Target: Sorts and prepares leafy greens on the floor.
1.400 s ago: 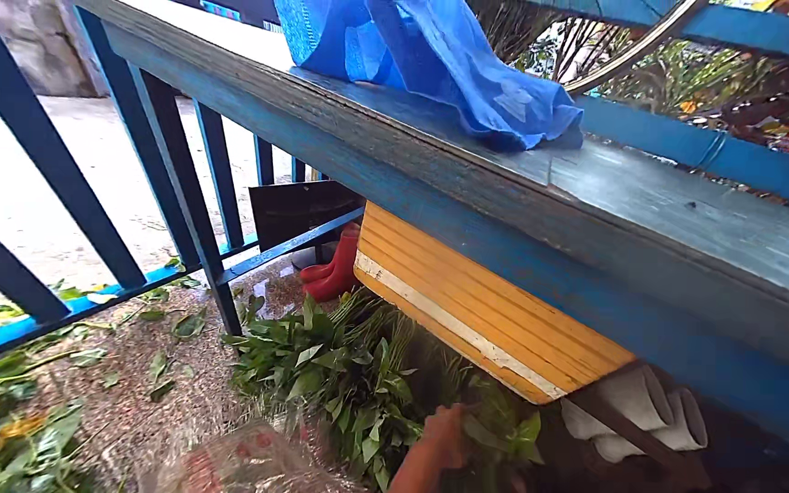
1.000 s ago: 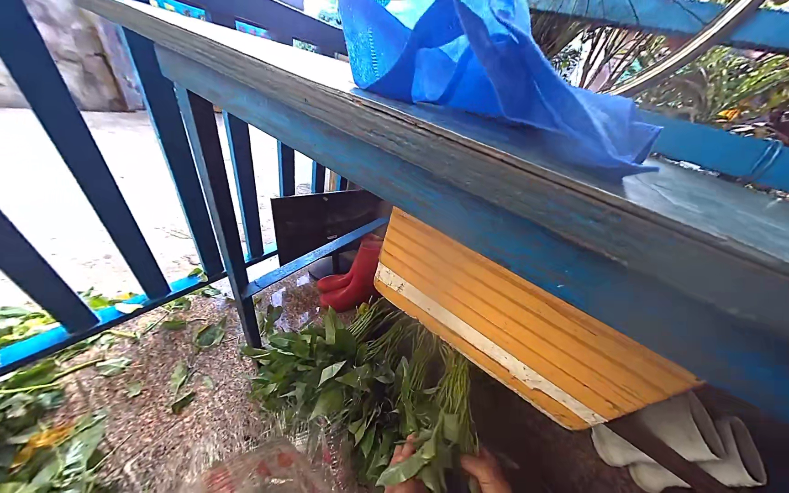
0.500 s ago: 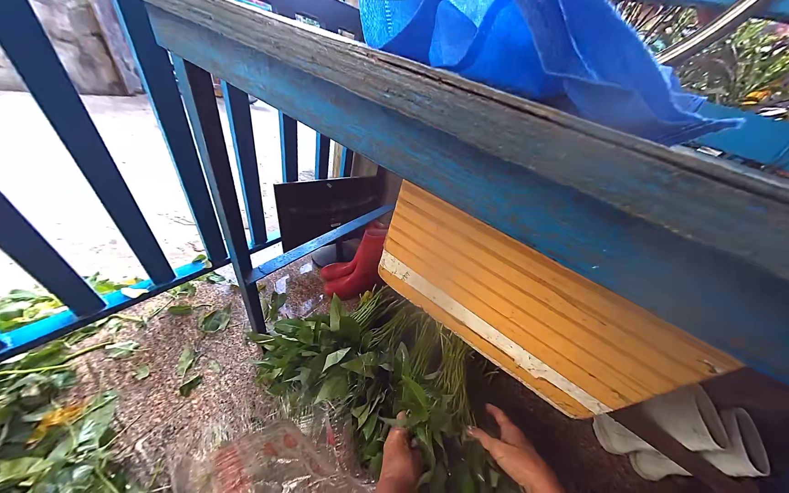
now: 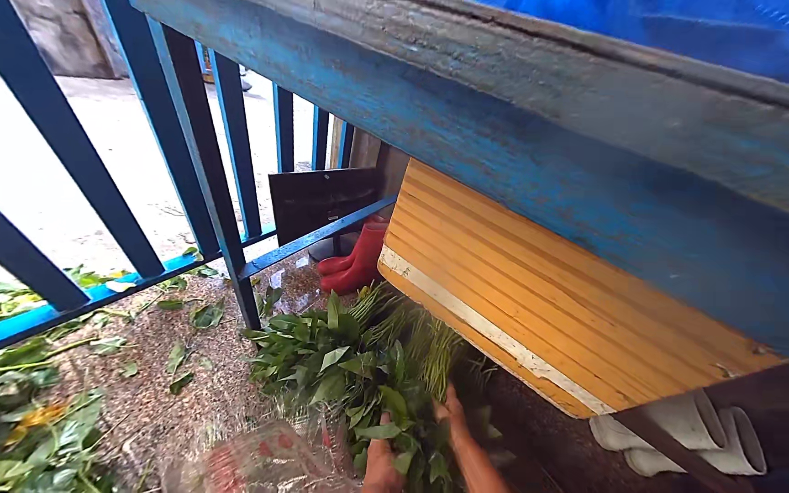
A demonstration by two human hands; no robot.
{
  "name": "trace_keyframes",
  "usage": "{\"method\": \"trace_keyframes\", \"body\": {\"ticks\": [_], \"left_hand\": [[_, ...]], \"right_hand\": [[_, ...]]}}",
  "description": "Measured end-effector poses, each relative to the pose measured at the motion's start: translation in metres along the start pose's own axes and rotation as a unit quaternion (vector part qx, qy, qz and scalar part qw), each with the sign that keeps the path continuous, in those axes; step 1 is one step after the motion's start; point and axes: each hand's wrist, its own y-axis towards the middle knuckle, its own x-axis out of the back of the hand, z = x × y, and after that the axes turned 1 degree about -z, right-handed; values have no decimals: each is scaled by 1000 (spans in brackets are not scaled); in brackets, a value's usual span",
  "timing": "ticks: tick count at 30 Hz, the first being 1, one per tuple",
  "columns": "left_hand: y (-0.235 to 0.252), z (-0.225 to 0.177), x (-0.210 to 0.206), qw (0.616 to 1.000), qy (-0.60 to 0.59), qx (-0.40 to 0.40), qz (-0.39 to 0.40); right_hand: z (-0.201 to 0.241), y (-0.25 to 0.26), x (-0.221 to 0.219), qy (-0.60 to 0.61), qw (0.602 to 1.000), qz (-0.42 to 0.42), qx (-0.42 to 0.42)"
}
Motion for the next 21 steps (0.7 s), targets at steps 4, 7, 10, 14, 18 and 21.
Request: {"method": "trace_keyframes", "body": {"ticks": [4, 7, 10, 14, 18, 21], "left_hand": [[6, -5, -2, 986, 157, 12, 63], [1, -14, 3, 989, 129, -19, 76], [-11, -43, 13, 983, 148, 12, 110], [-23, -72, 41, 968, 210, -7, 135], [-65, -121, 94, 948, 295, -40, 112], [-122, -152, 151, 955, 278, -93, 50]], "right_hand": [[-53, 8, -3, 31, 997, 42, 51], [-23, 2, 15, 15, 997, 73, -19], [10, -10, 39, -34, 994, 40, -95], [29, -14, 53, -164, 986, -14, 9], [30, 23, 48, -321, 933, 45, 157], [19, 53, 41, -324, 902, 170, 228]]}}
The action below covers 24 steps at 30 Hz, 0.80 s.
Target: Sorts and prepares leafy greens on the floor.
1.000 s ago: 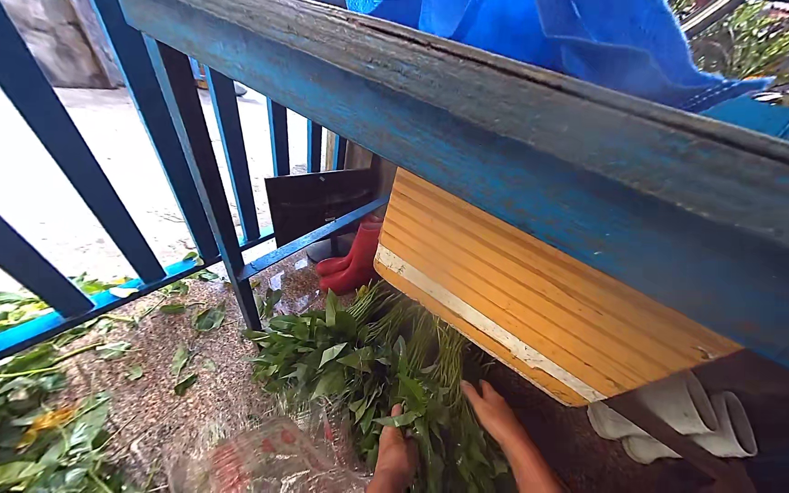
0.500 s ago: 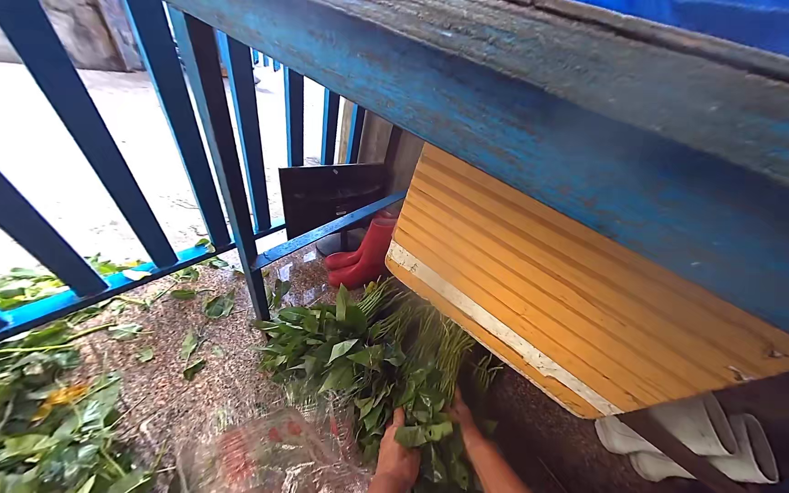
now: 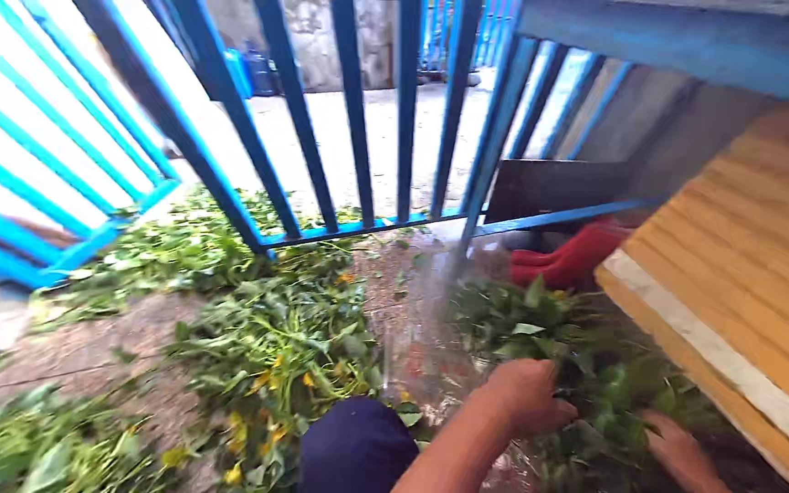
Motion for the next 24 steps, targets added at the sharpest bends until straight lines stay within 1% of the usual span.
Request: {"method": "trace_keyframes", "body": {"ticks": [1, 3, 5, 7, 9, 10, 13, 15, 16, 17, 18, 19, 20, 21, 22, 23, 24], "left_hand": [[-27, -1, 21, 999, -24, -6, -33], [-87, 6, 53, 991, -76, 0, -107], [-145, 30, 70, 976, -106, 17, -190], [-200, 62, 78, 953, -132, 46, -268], [-252, 92, 77, 919, -172, 89, -344], [-275, 106, 74, 896, -192, 121, -381], [-330, 158, 53, 819, -238, 220, -474], [-353, 200, 26, 750, -280, 288, -525], [-360, 220, 9, 708, -302, 324, -550], [-364, 239, -12, 661, -318, 367, -572], [-364, 257, -35, 612, -336, 417, -582], [-362, 271, -59, 570, -354, 471, -572], [-358, 282, -84, 544, -370, 524, -541], [-353, 290, -109, 538, -387, 565, -492], [-348, 297, -135, 540, -402, 591, -444], [-341, 300, -158, 543, -407, 610, -409], [-334, 301, -178, 547, -403, 625, -383]], "right_hand": [[6, -1, 6, 22, 999, 20, 19], [26, -11, 25, 74, 996, 44, 14], [34, -18, 32, 103, 991, 76, 25], [36, -23, 25, 53, 990, 104, 77], [48, -34, 11, -51, 983, 120, 131], [54, -37, 5, -111, 974, 136, 143], [72, -35, -6, -279, 928, 222, 110], [107, -33, 8, -370, 889, 259, 71], [132, -32, 18, -400, 879, 253, 54], [162, -34, 31, -413, 879, 235, 41], [197, -40, 47, -404, 890, 203, 55], [235, -51, 61, -380, 906, 158, 100], [274, -68, 72, -341, 920, 104, 164], [309, -85, 78, -288, 924, 46, 246], [339, -99, 76, -220, 913, -7, 342], [368, -113, 65, -154, 888, -44, 431], [399, -132, 50, -104, 869, -32, 482]]}}
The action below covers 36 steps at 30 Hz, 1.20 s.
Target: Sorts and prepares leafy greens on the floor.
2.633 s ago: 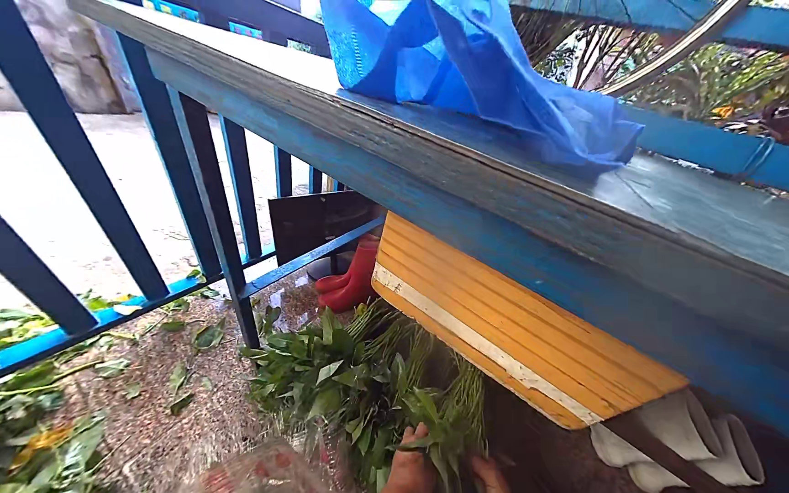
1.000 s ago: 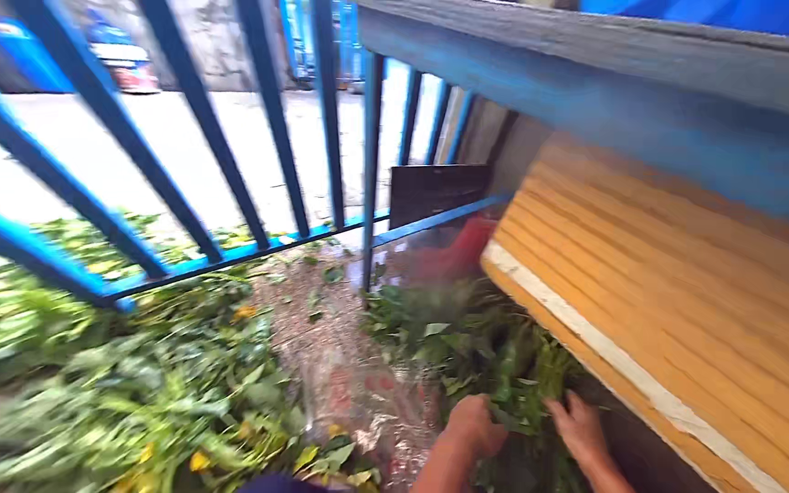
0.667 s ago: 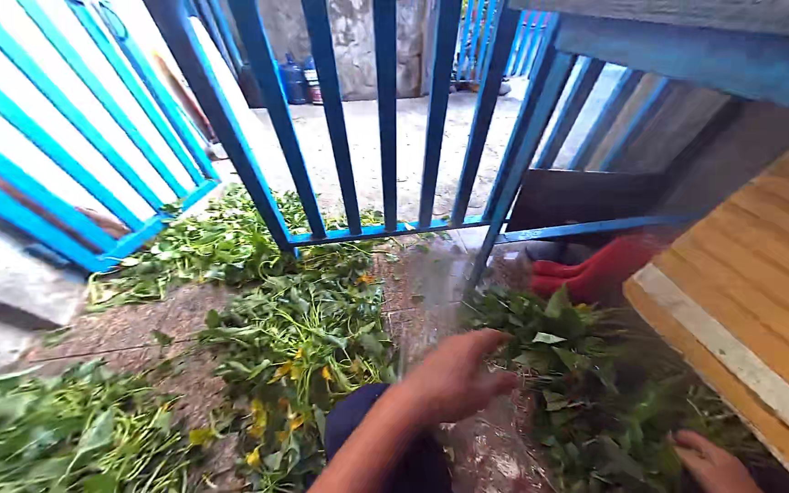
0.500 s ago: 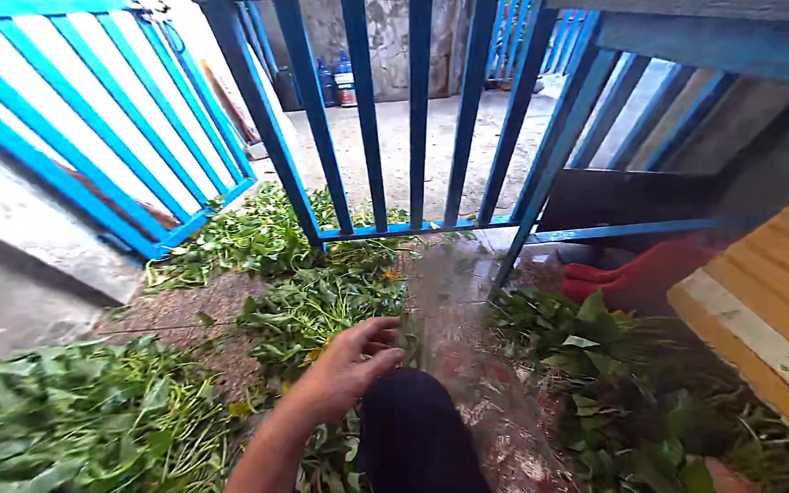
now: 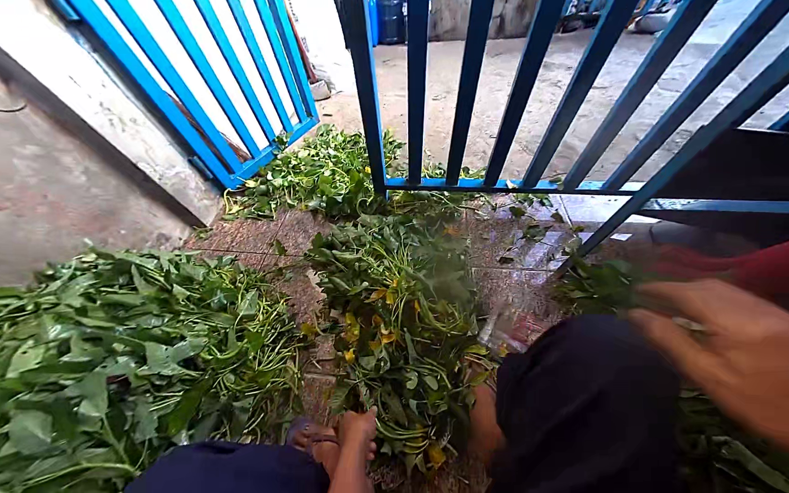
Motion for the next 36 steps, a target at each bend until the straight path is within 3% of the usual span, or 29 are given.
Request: {"method": "trace_keyframes", "body": {"ticks": [2, 3, 5, 7, 9, 12, 15, 18, 20, 24, 27, 33, 36], "left_hand": [[8, 17, -19, 998, 69, 2, 7], [15, 20, -25, 995, 97, -4, 14], [26, 16, -25, 994, 106, -15, 39], [25, 1, -14, 997, 28, -16, 68], [11, -20, 11, 991, -86, -21, 97], [-3, -40, 54, 970, -213, -63, 98], [-15, -50, 90, 916, -348, -155, 124], [-27, -59, 116, 831, -448, -258, 205], [-38, -61, 130, 813, -461, -283, 214], [-65, -57, 150, 789, -507, -295, 183], [-84, -47, 160, 776, -515, -332, 148], [-109, -31, 169, 766, -498, -404, 48], [-118, -26, 167, 750, -484, -448, 44]], "right_hand": [[77, 27, -35, 98, 989, 88, 61], [114, 37, -65, 133, 971, 185, 79], [174, 45, -144, 126, 891, 421, 111], [206, 27, -235, 64, 819, 560, 109], [213, 1, -305, 53, 787, 610, 78], [205, -15, -355, 207, 802, 560, 22], [206, 4, -331, 372, 784, 496, -27], [216, 23, -296, 334, 833, 440, 39], [225, 22, -285, 281, 880, 368, 109], [245, 0, -294, 174, 960, 81, 205], [256, 0, -302, 132, 966, -40, 216], [258, 3, -298, 133, 960, -114, 218], [253, -2, -295, 131, 960, -141, 205]]}}
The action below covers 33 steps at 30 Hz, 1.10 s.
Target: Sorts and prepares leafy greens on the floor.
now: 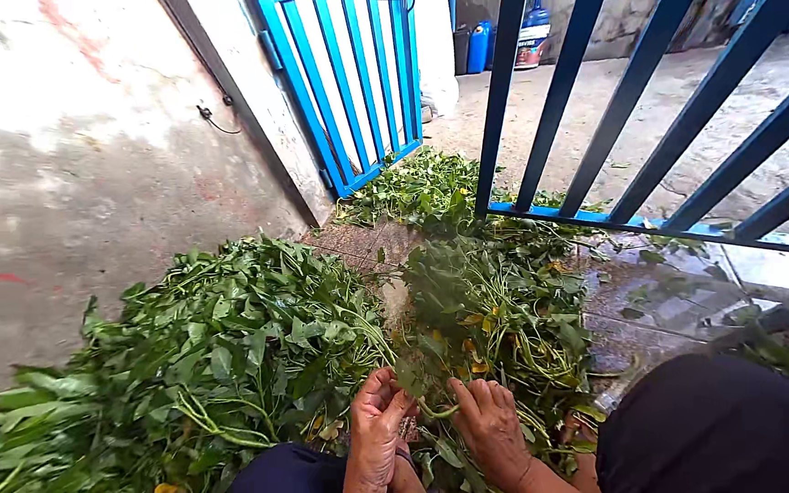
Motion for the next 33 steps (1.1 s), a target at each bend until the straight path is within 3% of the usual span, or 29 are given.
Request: {"method": "trace_keyframes", "body": {"ticks": [6, 10, 15, 20, 25, 33], "left_hand": [[-6, 3, -17, 990, 17, -62, 124], [-1, 9, -23, 983, 26, -81, 160], [0, 8, -30, 989, 33, -95, 110], [3, 15, -42, 984, 100, -140, 52], [5, 26, -48, 975, 133, -175, 18], [3, 30, -48, 973, 137, -184, -22]], "right_hand": [[0, 8, 22, 31, 999, -30, -17], [7, 22, 31, 120, 991, -61, 1], [16, 20, 24, 263, 963, -54, -20], [23, 18, 28, 411, 906, 46, -93], [22, 16, 30, 494, 855, -16, -157], [15, 4, 28, 431, 898, -16, -84]]}}
